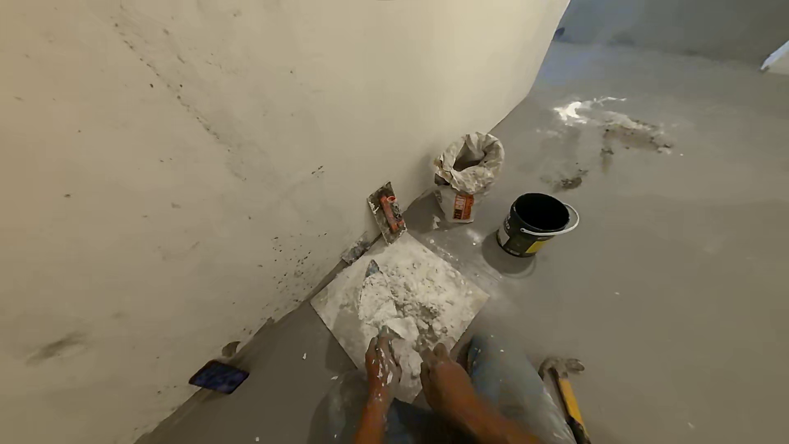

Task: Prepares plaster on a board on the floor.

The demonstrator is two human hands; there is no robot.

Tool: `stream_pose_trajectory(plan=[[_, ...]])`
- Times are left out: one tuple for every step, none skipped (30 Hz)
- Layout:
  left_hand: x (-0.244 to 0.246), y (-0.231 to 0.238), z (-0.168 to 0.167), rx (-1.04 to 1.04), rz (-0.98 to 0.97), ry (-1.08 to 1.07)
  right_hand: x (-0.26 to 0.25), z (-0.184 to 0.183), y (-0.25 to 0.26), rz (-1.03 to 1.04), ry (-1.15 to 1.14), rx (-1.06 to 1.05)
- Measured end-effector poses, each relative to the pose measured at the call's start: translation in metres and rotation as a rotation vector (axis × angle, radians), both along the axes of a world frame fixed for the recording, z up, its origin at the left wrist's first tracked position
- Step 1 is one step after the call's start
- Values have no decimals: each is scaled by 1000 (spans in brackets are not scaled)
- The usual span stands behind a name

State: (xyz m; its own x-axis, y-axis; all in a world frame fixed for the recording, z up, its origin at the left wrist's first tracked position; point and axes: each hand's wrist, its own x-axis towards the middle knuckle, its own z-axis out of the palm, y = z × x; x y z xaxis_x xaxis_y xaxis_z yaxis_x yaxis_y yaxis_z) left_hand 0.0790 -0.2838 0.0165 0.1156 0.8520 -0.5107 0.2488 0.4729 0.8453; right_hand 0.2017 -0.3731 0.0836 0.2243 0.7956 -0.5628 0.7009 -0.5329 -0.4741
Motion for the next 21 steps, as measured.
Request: stream_pose_trajectory(plan=[[3, -2, 3, -26, 17, -30, -5, -3, -2, -5, -1, -4], [4, -4, 4, -39, 27, -53, -8, -7, -3, -7, -10, -2], [6, -6, 5, -47, 41, -73, -10, -11, -4, -4, -22, 2], [8, -8, 5, -56, 58, -84, -12, -15, -5, 0, -36, -1], [10, -10, 5, -66, 76, -87, -13, -17, -5, 5, -43, -10], [11, -11, 7, -80, 89, -82, -15, -20, -6, 12, -53, -23], [11, -12, 8, -96, 93, -72, -17, -24, -6, 14, -59, -28], [12, -13, 11, -111, 89, -61, -19, -28, -7, 8, -66, -26], [13, -15, 14, -126, 76, -50, -21, -33, -7, -2, -77, -14], [15, -20, 18, -136, 55, -39, -21, -37, -7, -14, -86, 6], [16, -26, 22, -138, 19, -18, -19, -39, -4, -27, -83, 20], [16, -32, 25, -130, -30, 3, -16, -38, 1, -33, -77, 23], [15, -39, 24, -121, -76, 18, -11, -36, 9, -29, -69, 13], [12, -46, 24, -122, -108, 27, -5, -32, 18, -19, -64, 5], [8, -53, 24, -140, -115, 18, 3, -30, 27, -8, -74, 7], [3, -59, 25, -161, -123, 9, 12, -26, 35, -1, -83, 17], [-4, -65, 27, -172, -130, 3, 22, -21, 43, 7, -89, 31], [-11, -70, 29, -169, -126, -3, 31, -15, 50, 13, -96, 52], [-19, -72, 32, -162, -115, -7, 40, -6, 57, 10, -104, 82], [-27, -74, 35, -155, -100, -23, 45, 4, 62, -4, -108, 107], [-35, -74, 39, -157, -89, -37, 49, 11, 66, -25, -117, 134]])
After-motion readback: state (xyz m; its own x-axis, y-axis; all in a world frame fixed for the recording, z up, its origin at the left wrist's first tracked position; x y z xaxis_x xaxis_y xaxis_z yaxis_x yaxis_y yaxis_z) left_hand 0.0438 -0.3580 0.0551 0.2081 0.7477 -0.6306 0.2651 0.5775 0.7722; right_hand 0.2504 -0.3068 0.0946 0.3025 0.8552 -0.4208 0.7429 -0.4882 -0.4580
